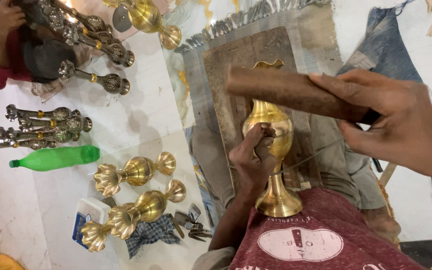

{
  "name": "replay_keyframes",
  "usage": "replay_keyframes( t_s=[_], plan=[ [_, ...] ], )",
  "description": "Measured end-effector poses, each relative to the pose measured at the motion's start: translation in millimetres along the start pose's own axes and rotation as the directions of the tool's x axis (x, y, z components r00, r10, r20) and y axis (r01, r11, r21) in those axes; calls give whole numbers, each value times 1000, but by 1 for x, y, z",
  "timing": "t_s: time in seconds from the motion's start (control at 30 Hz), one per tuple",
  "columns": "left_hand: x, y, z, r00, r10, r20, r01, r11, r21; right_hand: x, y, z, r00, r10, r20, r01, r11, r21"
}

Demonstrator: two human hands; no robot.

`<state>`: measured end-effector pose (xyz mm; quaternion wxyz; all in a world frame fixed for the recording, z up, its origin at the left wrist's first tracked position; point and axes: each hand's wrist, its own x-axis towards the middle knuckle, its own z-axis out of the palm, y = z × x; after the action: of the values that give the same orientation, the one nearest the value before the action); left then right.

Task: The person sits on the floor with a brass vase held against a wooden block on their lap. They hold a small punch against the vase's surface with one hand and strike it with a wooden mallet held in the other hand, working around the vase body to shape and smooth the brass.

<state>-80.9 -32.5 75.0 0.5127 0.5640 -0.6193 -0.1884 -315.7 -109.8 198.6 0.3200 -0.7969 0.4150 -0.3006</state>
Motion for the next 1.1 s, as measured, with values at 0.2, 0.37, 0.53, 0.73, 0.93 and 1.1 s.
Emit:
replay_keyframes(
  t_s=[0.2,0.37,0.53,0.73,0.93,1.1],
  plan=[
    [-9,5,6,994,5,-105,0,999,54,10,3,10,941,127,313,105,771,-628],
    [-14,-2,10,997,2,-79,2,999,49,11,6,16,937,51,345,185,767,-614],
    [-19,-15,13,999,31,-44,-27,996,87,12,5,16,861,193,471,296,563,-772],
    [-23,-18,15,993,98,-68,-93,993,73,9,10,20,928,109,357,173,722,-670],
    [-31,-26,12,994,108,6,-108,988,106,2,11,24,903,159,399,210,647,-733],
    [-44,-43,14,980,201,-2,-199,970,137,-22,33,23,960,-28,277,204,748,-631]
  ],
)
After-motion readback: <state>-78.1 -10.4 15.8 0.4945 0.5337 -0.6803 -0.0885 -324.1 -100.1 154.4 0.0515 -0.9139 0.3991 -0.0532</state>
